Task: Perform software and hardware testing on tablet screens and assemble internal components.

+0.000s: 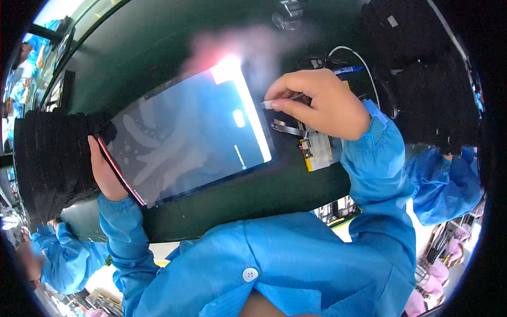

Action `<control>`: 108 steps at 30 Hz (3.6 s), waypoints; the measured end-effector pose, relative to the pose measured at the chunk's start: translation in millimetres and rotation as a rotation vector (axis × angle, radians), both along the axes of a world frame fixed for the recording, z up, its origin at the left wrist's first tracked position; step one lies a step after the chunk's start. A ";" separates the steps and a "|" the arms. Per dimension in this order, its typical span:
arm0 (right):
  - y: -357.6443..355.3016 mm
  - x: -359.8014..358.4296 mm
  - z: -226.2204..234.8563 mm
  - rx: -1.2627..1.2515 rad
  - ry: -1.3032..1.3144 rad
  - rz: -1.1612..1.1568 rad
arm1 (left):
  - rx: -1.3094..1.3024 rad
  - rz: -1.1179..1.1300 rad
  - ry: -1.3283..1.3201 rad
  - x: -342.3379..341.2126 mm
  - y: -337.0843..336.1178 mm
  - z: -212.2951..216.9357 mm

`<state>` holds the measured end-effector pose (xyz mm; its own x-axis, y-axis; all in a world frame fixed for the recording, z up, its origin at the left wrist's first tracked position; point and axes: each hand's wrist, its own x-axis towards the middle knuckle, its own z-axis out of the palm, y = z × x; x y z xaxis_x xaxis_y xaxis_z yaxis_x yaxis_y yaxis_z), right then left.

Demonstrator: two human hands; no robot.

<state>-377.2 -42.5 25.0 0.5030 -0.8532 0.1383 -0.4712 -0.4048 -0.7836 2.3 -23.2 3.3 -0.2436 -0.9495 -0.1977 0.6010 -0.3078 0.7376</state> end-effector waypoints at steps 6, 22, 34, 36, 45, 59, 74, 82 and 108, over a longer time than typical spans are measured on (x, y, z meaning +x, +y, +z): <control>-3.3 0.5 -3.0 0.084 -0.046 0.031 | -0.020 -0.035 -0.030 4.1 -0.9 -2.5; -3.2 -2.2 1.1 0.199 -0.055 0.053 | 0.051 0.057 -0.075 -21.9 2.5 12.0; -1.5 -6.7 -15.0 0.209 0.014 -0.074 | 0.105 0.098 0.136 -12.2 4.8 -10.8; -3.8 -8.3 -16.9 0.204 0.050 -0.080 | 0.101 0.183 0.033 -12.3 -3.6 -13.4; -1.4 -3.8 -32.1 0.121 0.047 -0.105 | 0.039 0.182 0.132 -13.6 -8.9 -13.2; -3.7 6.4 -36.5 0.159 -0.130 -0.060 | -0.062 0.117 0.086 -11.8 -10.7 -15.0; -0.3 15.6 -20.4 0.106 0.103 -0.090 | 0.108 0.103 0.036 -4.3 -4.9 -7.7; -18.6 16.8 -4.7 -0.436 0.256 -0.318 | 0.053 0.169 -0.096 2.2 -14.9 -26.2; 17.6 -56.4 -8.3 0.039 0.315 -0.247 | 0.127 -0.039 0.086 1.6 -4.2 -4.7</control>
<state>-433.5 -24.8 16.7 0.2951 -0.9552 -0.0244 -0.7700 -0.2226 -0.5980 3.8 -27.4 -1.4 -0.3006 -0.9078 -0.2926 0.6459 -0.4195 0.6378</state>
